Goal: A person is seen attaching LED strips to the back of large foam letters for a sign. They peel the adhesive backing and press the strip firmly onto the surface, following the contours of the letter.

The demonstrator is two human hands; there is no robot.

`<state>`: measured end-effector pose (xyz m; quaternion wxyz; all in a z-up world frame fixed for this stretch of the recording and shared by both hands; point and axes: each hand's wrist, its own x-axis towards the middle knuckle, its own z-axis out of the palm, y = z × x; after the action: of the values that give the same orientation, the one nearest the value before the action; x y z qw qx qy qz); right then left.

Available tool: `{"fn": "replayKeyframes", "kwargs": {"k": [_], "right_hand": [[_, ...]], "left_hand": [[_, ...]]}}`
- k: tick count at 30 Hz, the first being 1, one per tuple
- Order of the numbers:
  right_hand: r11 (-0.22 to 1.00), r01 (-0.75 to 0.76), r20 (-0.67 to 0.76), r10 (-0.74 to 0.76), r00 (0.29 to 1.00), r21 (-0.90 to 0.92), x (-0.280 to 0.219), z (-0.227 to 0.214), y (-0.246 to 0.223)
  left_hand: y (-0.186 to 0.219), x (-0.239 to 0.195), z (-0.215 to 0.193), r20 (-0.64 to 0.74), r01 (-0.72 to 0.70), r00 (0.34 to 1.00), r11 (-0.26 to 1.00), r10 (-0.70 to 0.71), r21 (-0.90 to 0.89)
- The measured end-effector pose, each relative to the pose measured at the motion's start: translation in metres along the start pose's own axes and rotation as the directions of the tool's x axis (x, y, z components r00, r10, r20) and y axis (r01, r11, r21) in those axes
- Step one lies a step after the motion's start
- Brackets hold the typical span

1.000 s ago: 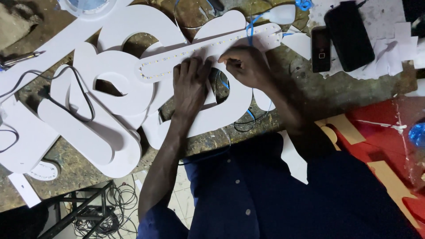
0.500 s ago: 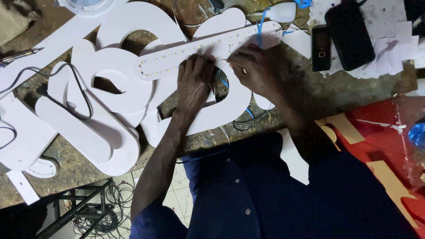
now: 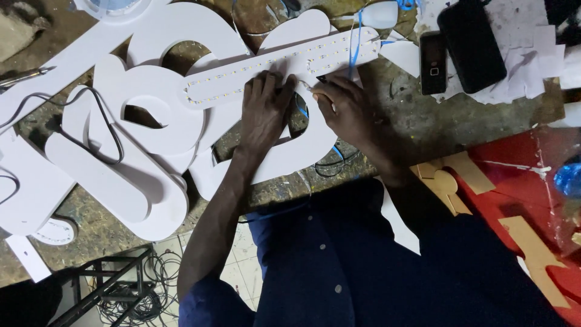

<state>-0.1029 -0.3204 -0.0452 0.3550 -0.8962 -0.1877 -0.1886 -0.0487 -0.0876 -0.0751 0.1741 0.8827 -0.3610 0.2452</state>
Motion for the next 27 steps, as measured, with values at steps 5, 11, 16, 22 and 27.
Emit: {"fn": "replayKeyframes", "kwargs": {"k": [5, 11, 16, 22, 27], "right_hand": [[0.999, 0.033, -0.032, -0.034, 0.999, -0.028, -0.004, 0.007, 0.005], [0.991, 0.061, 0.002, -0.061, 0.998, -0.117, -0.009, 0.010, 0.018], [0.999, -0.024, 0.057, 0.023, 0.998, 0.024, -0.020, 0.003, 0.025], [0.985, -0.085, 0.108, 0.069, 0.992, 0.148, -0.028, -0.105, 0.055], [0.933, -0.051, -0.258, -0.046, 0.965, -0.356, -0.077, -0.225, 0.165]], "left_hand": [[-0.008, -0.004, 0.030, 0.067, -0.140, 0.987, 0.988, 0.144, -0.063], [-0.014, 0.001, 0.029, 0.088, -0.196, 0.975, 0.978, 0.202, -0.067], [-0.015, 0.002, 0.029, 0.087, -0.188, 0.977, 0.978, 0.196, -0.093], [-0.019, 0.003, 0.027, 0.002, -0.226, 0.974, 0.973, 0.226, -0.048], [-0.023, 0.012, 0.015, 0.000, -0.199, 0.980, 0.977, 0.200, 0.076]]}}
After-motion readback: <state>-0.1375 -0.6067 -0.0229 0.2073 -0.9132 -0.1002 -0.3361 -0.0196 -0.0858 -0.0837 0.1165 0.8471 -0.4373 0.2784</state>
